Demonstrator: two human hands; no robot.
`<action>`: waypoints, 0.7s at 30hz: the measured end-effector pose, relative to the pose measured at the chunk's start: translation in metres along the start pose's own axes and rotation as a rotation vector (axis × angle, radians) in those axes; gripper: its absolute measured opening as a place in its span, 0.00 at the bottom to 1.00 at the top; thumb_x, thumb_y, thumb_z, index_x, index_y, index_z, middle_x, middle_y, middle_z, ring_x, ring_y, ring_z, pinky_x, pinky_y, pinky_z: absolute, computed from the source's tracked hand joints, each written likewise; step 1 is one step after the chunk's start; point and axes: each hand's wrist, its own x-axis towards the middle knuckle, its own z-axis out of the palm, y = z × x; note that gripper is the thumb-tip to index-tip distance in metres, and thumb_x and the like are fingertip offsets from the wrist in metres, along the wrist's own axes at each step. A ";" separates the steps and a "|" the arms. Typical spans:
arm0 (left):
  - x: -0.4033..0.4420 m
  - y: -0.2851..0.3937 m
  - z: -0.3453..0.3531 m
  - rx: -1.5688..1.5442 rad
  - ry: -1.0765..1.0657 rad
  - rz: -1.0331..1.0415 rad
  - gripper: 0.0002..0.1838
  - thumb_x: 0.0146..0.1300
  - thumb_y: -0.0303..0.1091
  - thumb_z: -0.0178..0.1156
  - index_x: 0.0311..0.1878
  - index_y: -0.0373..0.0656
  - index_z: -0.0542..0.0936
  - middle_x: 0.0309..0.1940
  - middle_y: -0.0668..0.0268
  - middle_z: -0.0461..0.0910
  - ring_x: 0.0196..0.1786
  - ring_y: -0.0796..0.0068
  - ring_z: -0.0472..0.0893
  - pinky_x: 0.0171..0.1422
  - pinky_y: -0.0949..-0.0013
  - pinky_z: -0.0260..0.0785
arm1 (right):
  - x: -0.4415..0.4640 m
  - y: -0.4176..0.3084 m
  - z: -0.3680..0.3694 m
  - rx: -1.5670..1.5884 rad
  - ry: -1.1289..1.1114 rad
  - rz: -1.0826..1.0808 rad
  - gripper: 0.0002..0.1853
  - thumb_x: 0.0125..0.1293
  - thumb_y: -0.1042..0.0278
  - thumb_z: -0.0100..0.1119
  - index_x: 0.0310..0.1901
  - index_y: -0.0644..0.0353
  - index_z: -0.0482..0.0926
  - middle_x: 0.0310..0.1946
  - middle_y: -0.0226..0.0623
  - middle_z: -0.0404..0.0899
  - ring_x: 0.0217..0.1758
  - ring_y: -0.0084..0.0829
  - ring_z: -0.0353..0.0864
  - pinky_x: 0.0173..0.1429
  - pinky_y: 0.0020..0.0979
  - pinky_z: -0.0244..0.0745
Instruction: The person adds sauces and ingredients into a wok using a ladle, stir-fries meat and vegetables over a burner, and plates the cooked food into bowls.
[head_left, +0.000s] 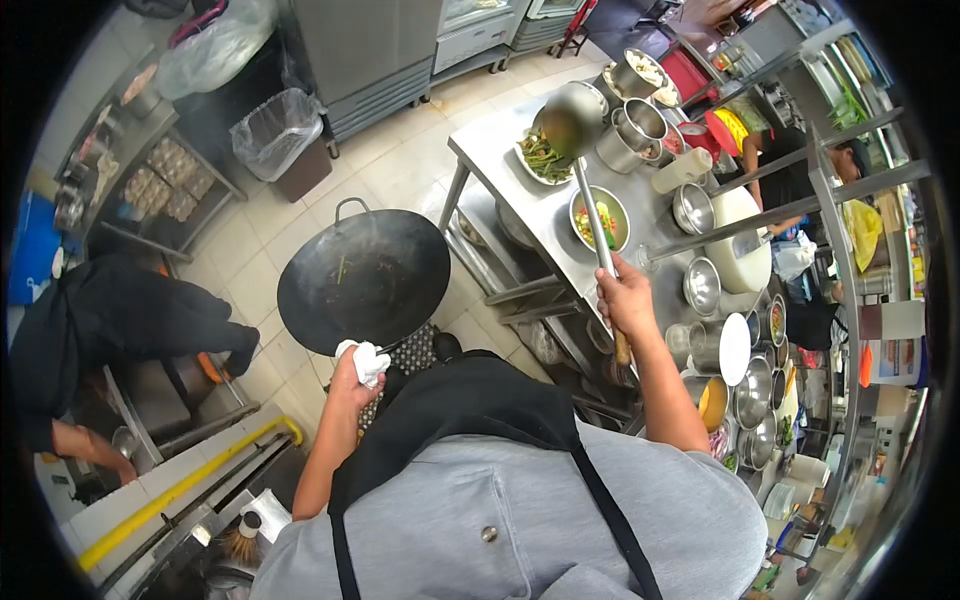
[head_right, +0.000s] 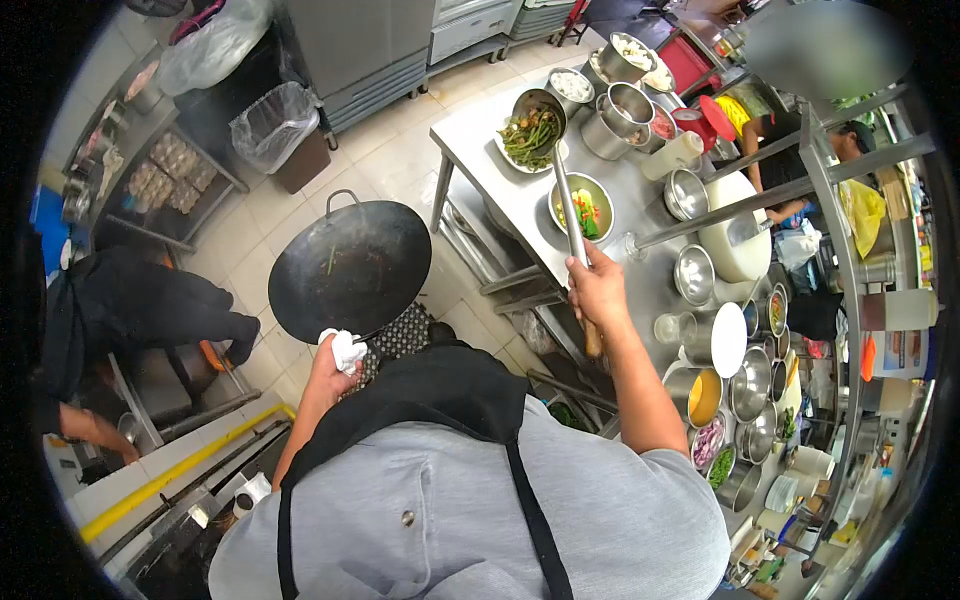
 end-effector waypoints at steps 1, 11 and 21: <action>-0.001 -0.001 -0.001 -0.001 0.006 -0.002 0.08 0.59 0.44 0.55 0.37 0.53 0.78 0.29 0.70 0.81 0.32 0.70 0.81 0.25 0.67 0.70 | 0.000 0.003 0.001 0.000 -0.004 0.006 0.29 0.67 0.69 0.58 0.69 0.60 0.64 0.19 0.27 0.69 0.12 0.19 0.66 0.12 0.26 0.61; 0.008 -0.006 -0.020 -0.002 0.061 -0.056 0.10 0.62 0.49 0.54 0.36 0.55 0.78 0.29 0.71 0.81 0.32 0.71 0.81 0.24 0.68 0.70 | 0.001 0.013 -0.017 -0.628 0.250 -0.434 0.28 0.63 0.67 0.60 0.65 0.64 0.69 0.49 0.53 0.82 0.51 0.45 0.83 0.57 0.37 0.73; -0.077 0.015 -0.029 0.039 -0.083 -0.018 0.12 0.66 0.50 0.51 0.33 0.57 0.78 0.26 0.73 0.81 0.26 0.72 0.81 0.19 0.70 0.68 | -0.067 -0.048 -0.008 0.183 -0.140 -0.057 0.28 0.67 0.74 0.54 0.69 0.61 0.65 0.21 0.31 0.70 0.11 0.21 0.64 0.12 0.23 0.56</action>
